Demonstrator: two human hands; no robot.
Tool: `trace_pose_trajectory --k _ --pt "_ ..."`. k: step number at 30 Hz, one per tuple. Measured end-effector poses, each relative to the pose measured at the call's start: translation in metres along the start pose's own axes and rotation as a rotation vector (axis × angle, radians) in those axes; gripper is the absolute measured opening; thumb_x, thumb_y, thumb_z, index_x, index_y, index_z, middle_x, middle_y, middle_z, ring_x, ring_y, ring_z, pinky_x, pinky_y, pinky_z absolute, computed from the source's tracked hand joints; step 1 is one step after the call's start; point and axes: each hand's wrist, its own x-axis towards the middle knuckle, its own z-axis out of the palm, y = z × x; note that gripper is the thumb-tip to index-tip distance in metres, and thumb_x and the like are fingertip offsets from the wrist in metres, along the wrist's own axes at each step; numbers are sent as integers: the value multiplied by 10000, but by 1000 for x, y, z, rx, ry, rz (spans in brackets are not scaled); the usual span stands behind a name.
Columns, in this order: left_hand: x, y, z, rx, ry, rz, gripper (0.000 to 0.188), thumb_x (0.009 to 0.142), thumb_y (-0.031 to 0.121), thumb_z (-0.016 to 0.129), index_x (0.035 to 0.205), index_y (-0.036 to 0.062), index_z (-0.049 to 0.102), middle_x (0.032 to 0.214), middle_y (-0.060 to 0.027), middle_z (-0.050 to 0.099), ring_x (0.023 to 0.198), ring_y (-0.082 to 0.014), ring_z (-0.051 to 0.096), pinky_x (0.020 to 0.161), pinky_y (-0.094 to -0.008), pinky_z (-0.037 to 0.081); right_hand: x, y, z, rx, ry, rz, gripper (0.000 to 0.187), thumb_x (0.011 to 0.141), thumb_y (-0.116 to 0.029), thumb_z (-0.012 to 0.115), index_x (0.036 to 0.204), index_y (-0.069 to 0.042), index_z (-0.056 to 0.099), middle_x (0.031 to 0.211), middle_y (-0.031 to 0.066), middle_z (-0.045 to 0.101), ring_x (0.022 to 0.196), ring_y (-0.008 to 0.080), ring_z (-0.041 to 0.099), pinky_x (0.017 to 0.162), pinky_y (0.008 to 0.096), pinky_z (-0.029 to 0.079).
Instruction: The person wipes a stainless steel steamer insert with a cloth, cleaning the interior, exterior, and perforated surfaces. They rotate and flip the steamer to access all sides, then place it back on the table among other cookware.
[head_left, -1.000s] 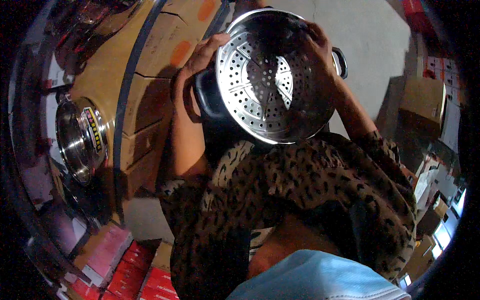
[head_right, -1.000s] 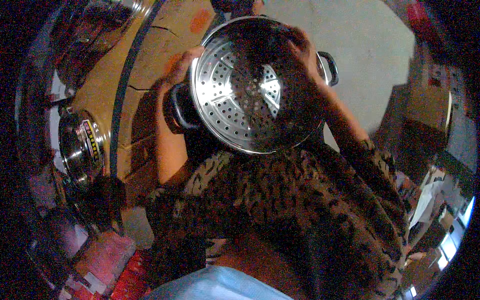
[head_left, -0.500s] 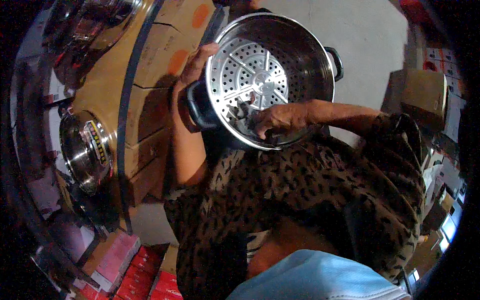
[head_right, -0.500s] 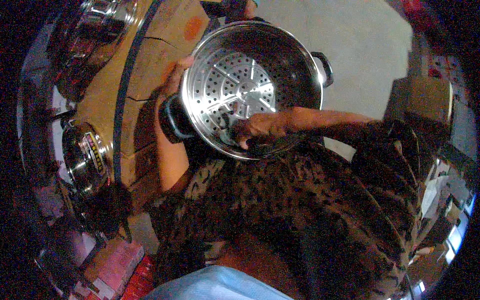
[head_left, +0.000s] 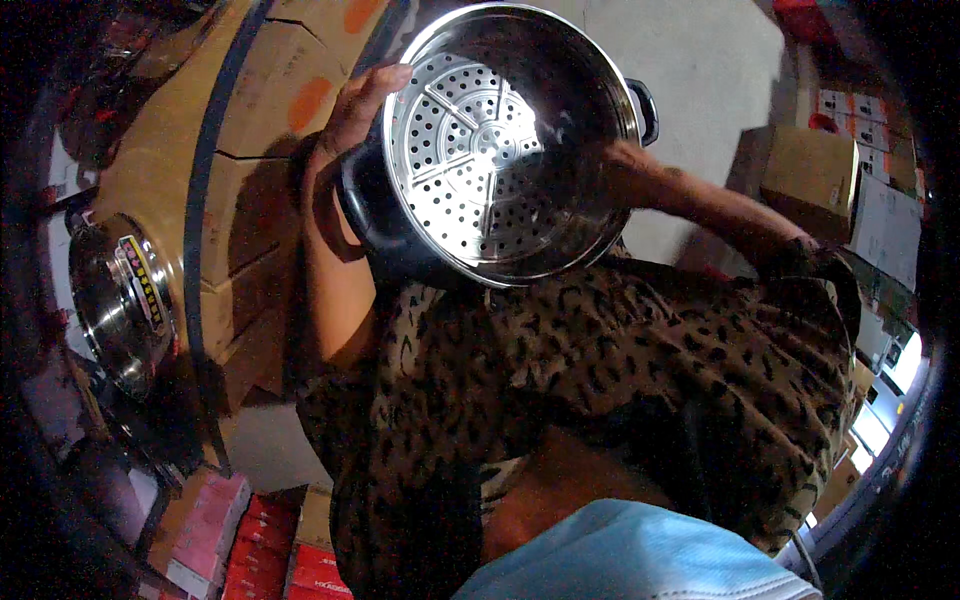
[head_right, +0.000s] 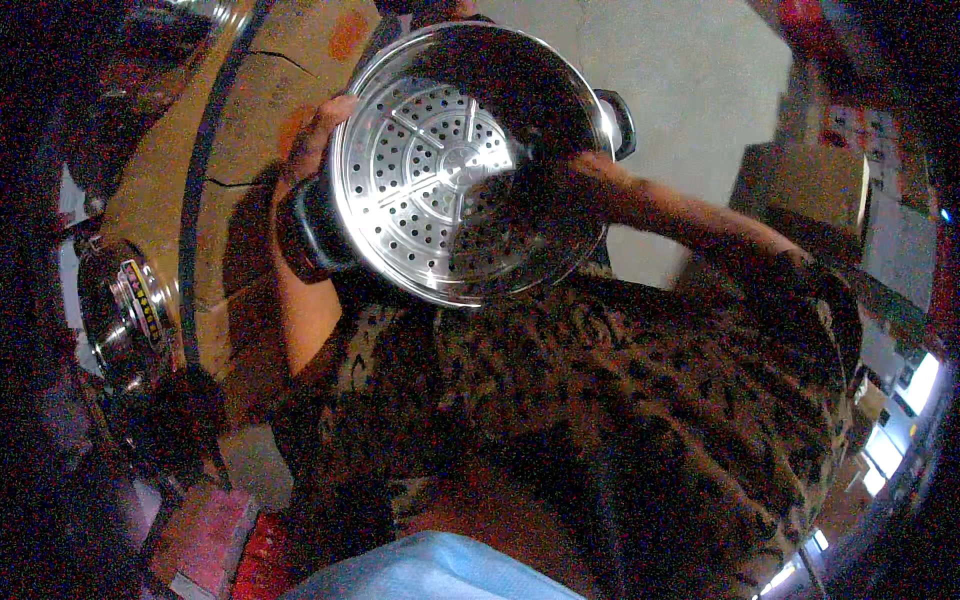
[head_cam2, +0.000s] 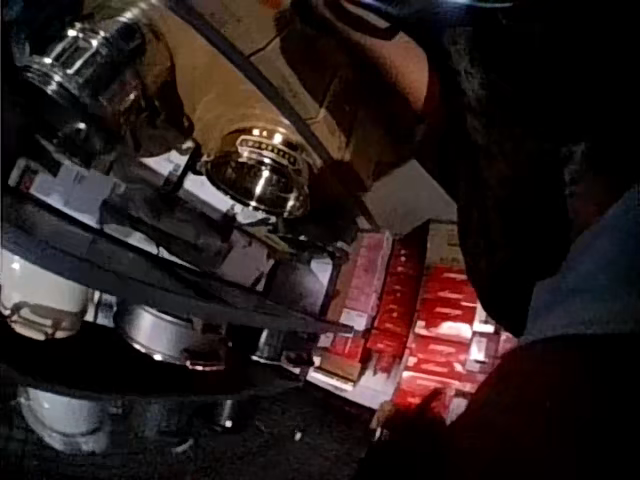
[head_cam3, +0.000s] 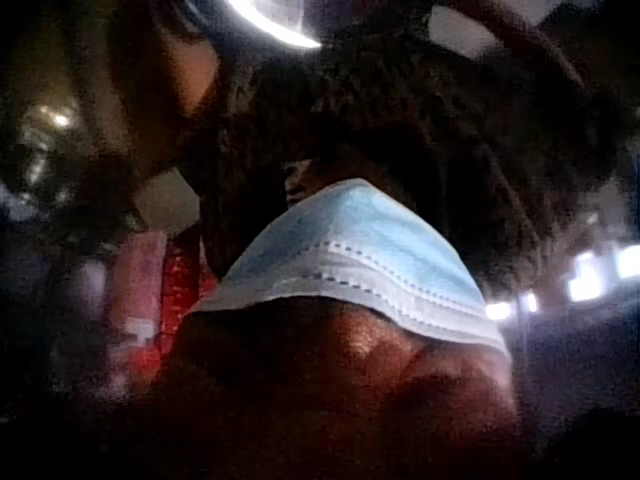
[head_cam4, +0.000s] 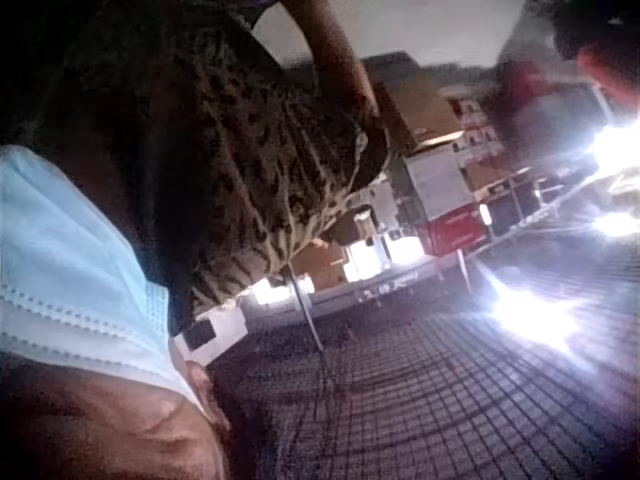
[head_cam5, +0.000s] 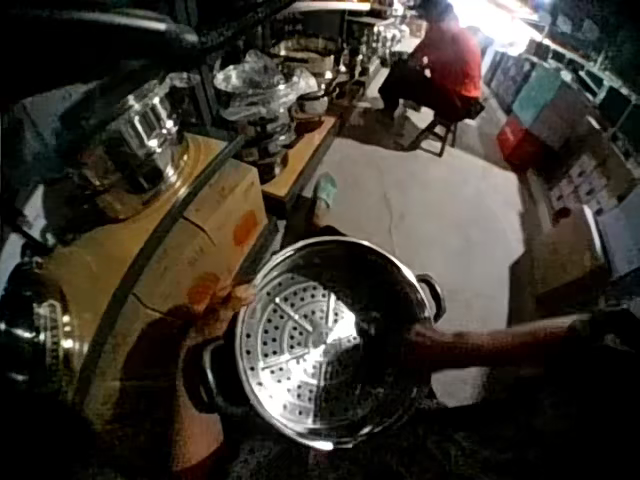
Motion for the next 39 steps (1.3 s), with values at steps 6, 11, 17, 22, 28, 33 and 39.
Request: trace_pose_trajectory --k 6,11,17,22,28,33,39 --pt "29 -2 -7 92 -71 37 365 794 361 624 997 57 618 897 -35 625 799 -132 568 776 -272 452 33 -153 -34 776 -21 -343 321 831 -44 525 1150 -25 562 1045 121 616 966 234 592 835 354 476" --pt "11 -1 -25 167 -8 82 377 792 372 625 998 56 619 903 -40 626 810 -134 570 780 -275 450 41 -178 -43 1241 -79 -295 277 815 11 523 1079 -32 593 941 56 614 825 136 558 701 283 492" --pt "13 0 -38 401 -6 240 474 796 407 630 1099 42 618 958 -39 625 872 -134 564 824 -278 427 4 -55 -60 7 -230 -83 255 748 -118 646 996 -59 643 978 127 617 897 261 603 769 371 496" --pt "31 5 -21 534 -3 198 489 792 431 639 1103 54 631 989 -37 620 909 -128 557 875 -270 400 35 35 -108 -471 712 -81 406 822 -170 531 1215 -70 511 1106 181 579 976 332 584 804 418 492" --pt "16 9 -20 373 124 134 419 792 410 629 1013 53 625 910 -12 596 818 -119 541 774 -270 430 140 -101 -115 494 975 -278 413 750 -93 598 1150 -24 524 1010 168 604 935 295 597 824 385 483" --pt "23 -2 -55 434 46 197 349 826 394 570 993 90 611 794 -23 611 670 -140 567 642 -292 468 97 -189 -48 837 178 -530 333 725 73 584 1028 -39 503 966 121 554 906 237 555 814 345 443" --pt "5 -4 -27 550 -20 439 445 851 421 541 1119 67 576 933 -44 613 767 -138 568 691 -274 466 67 -131 7 349 83 -759 242 780 -108 572 1006 -52 506 938 105 512 941 286 521 788 400 460"
